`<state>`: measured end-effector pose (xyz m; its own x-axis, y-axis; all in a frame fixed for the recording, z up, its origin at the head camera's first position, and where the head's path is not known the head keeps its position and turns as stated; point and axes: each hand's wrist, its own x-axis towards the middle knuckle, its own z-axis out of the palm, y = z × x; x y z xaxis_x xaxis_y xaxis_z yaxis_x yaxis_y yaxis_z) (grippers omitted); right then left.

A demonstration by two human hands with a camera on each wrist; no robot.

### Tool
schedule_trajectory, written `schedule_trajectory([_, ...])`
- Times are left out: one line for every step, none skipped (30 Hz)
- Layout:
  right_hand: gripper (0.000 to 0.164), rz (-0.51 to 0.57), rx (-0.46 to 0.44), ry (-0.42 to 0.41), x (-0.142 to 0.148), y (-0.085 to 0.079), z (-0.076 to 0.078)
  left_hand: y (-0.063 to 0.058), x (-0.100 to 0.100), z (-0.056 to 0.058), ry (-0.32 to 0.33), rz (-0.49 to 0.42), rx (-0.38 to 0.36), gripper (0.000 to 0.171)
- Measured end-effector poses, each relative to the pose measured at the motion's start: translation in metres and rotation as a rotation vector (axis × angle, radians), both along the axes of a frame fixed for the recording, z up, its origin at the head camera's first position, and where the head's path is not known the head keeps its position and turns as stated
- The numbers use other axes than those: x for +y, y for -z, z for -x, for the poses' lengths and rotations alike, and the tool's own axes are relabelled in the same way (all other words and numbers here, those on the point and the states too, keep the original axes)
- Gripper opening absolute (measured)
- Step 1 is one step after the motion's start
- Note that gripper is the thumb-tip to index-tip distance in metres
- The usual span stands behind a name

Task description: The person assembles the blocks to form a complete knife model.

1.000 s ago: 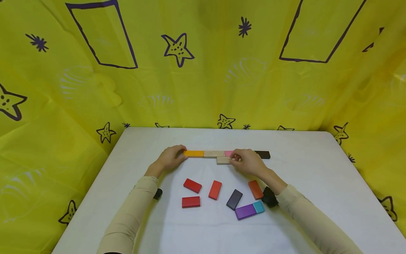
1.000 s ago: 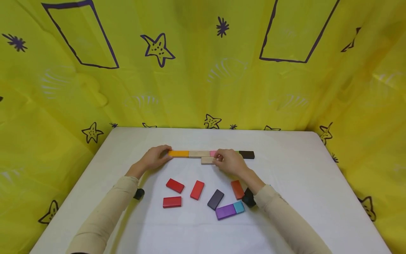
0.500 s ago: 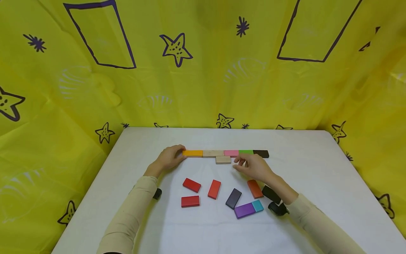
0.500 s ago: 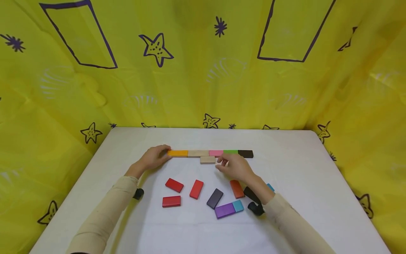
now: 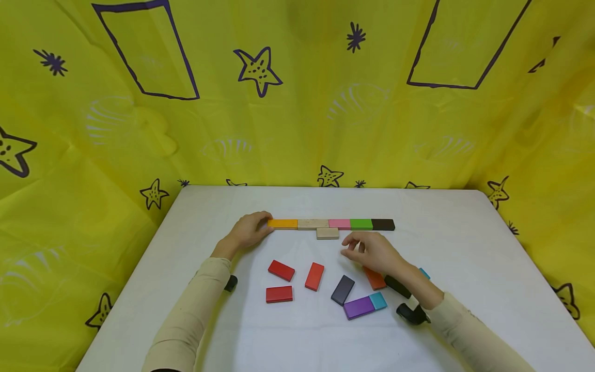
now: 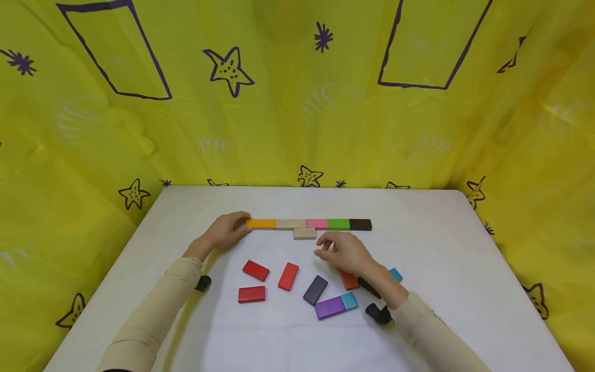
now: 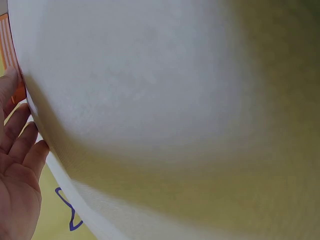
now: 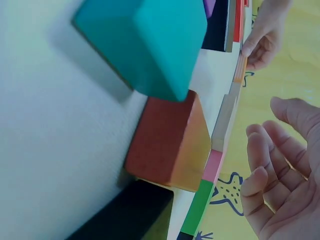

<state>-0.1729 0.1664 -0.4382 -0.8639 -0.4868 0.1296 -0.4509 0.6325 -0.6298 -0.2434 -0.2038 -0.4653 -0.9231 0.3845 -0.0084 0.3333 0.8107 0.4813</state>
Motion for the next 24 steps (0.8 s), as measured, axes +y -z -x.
schedule_trajectory([0.016,0.011,-0.005,-0.019,0.0,0.001,-0.001,0.0,0.0,0.0,0.002,-0.001,0.001,0.034])
schedule_trajectory([0.016,0.02,-0.01,-0.039,0.001,0.001,-0.002,0.0,0.0,0.0,0.003,-0.001,0.003,0.034])
schedule_trajectory([0.017,0.026,-0.015,-0.059,0.001,0.002,-0.003,0.0,0.0,0.0,0.002,-0.002,0.001,0.034])
schedule_trajectory([0.017,0.031,-0.021,-0.079,0.001,0.003,-0.003,0.0,-0.001,0.0,0.002,0.0,0.002,0.034])
schedule_trajectory([0.018,0.033,-0.026,-0.097,0.001,0.003,-0.004,0.001,-0.001,0.0,0.001,0.001,0.001,0.034])
schedule_trajectory([0.018,0.033,-0.031,-0.114,0.001,0.004,-0.005,0.001,-0.001,0.0,-0.001,0.001,-0.001,0.035])
schedule_trajectory([0.019,0.031,-0.037,-0.129,0.001,0.004,-0.005,0.001,-0.001,0.0,-0.002,0.001,-0.003,0.035])
schedule_trajectory([0.02,0.024,-0.044,-0.14,0.001,0.005,-0.006,0.001,-0.001,0.0,-0.002,0.001,-0.003,0.035])
schedule_trajectory([0.02,0.019,-0.052,-0.149,0.001,0.005,-0.007,0.002,-0.001,0.001,-0.002,0.002,-0.002,0.035])
schedule_trajectory([0.021,0.015,-0.058,-0.157,0.002,0.006,-0.008,0.001,-0.001,0.001,-0.003,0.002,-0.002,0.035])
schedule_trajectory([0.021,0.011,-0.064,-0.164,0.002,0.006,-0.009,0.001,-0.001,0.001,-0.003,-0.002,-0.004,0.035])
schedule_trajectory([0.021,0.009,-0.07,-0.17,0.003,0.007,-0.009,0.001,-0.001,0.0,-0.002,-0.004,-0.002,0.034])
schedule_trajectory([0.021,0.007,-0.077,-0.176,0.003,0.007,-0.01,0.001,0.0,0.0,-0.001,-0.005,0.0,0.034])
schedule_trajectory([0.022,0.008,-0.081,-0.182,0.004,0.008,-0.011,0.0,0.0,0.0,0.0,-0.005,0.003,0.034])
schedule_trajectory([0.022,0.009,-0.086,-0.19,0.004,0.008,-0.011,0.0,0.0,0.0,-0.001,-0.006,0.004,0.033])
schedule_trajectory([0.022,0.01,-0.089,-0.199,0.005,0.009,-0.012,0.0,0.0,0.0,-0.002,-0.007,0.004,0.033])
schedule_trajectory([0.022,0.012,-0.09,-0.21,0.006,0.009,-0.013,-0.001,0.0,0.0,-0.003,-0.008,0.004,0.034])
schedule_trajectory([0.023,0.014,-0.093,-0.223,0.006,0.01,-0.013,-0.001,0.001,0.0,-0.002,-0.004,0.006,0.034])
schedule_trajectory([0.024,0.018,-0.099,-0.235,0.007,0.01,-0.014,-0.001,0.001,0.0,-0.004,-0.003,0.005,0.033])
schedule_trajectory([0.025,0.022,-0.103,-0.249,0.007,0.011,-0.014,-0.001,0.001,-0.001,-0.006,-0.001,0.003,0.034])
schedule_trajectory([0.026,0.026,-0.111,-0.265,0.008,0.011,-0.014,-0.002,0.001,-0.001,-0.007,-0.001,0.001,0.034])
schedule_trajectory([0.027,0.028,-0.126,-0.278,0.009,0.012,-0.014,-0.002,0.001,-0.001,-0.008,-0.001,0.0,0.033])
schedule_trajectory([0.029,0.031,-0.145,-0.293,0.009,0.012,-0.015,-0.002,0.001,-0.001,-0.008,-0.001,0.001,0.033])
schedule_trajectory([0.03,0.033,-0.166,-0.306,0.009,0.012,-0.015,-0.002,0.001,-0.001,-0.009,-0.002,-0.001,0.033])
